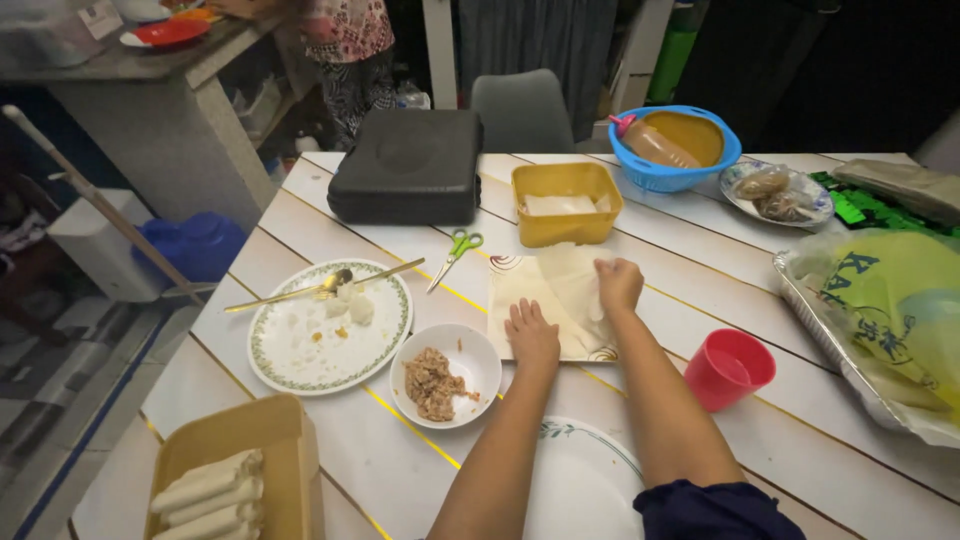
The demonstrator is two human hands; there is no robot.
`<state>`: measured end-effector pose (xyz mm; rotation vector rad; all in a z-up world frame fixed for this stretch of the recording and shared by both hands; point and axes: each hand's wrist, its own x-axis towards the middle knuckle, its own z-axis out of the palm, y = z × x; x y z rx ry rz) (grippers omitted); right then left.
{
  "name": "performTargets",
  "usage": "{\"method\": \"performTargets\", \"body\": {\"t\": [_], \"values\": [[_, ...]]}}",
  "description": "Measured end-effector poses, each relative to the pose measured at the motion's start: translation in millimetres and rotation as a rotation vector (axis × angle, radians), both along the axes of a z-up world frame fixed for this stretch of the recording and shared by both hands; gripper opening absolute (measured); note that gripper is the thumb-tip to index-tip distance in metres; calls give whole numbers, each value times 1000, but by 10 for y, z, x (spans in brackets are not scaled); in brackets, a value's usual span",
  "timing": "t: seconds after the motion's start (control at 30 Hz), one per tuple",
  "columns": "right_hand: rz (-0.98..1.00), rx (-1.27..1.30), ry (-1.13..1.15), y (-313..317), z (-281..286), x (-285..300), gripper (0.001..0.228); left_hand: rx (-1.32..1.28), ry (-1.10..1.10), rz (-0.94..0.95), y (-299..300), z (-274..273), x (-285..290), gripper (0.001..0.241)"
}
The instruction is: The person is preparing spring rolls by placing filling on a wrapper and rolling it tightly.
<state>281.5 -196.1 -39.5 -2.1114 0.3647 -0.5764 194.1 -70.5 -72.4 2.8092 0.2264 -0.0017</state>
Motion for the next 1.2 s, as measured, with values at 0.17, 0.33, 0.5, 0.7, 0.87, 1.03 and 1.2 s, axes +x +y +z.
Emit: {"method": "performTargets", "body": {"t": [0.17, 0.33, 0.5, 0.7, 0.87, 1.03, 1.2], "values": [[-178, 60, -130, -28, -148, -42, 20, 18, -13, 18, -7, -35, 47, 56], [-316, 84, -247, -44, -67, -284, 22, 28, -42, 40, -71, -145, 85, 57], [-398, 248, -382, 371, 402, -927, 24, 8, 26, 33, -50, -18, 42, 56], [-478, 287, -453, -63, -70, -466, 31, 21, 56, 28, -44, -54, 70, 56], [-491, 328, -441, -258, -186, -304, 32, 0, 22, 22, -40, -31, 36, 56], [-477, 292, -443, -90, 193, -455, 32, -9, 21, 17, -41, -117, 55, 56], [-513, 395, -423, -10, 333, -583, 29, -35, 39, 10, -32, -77, 51, 56]]}}
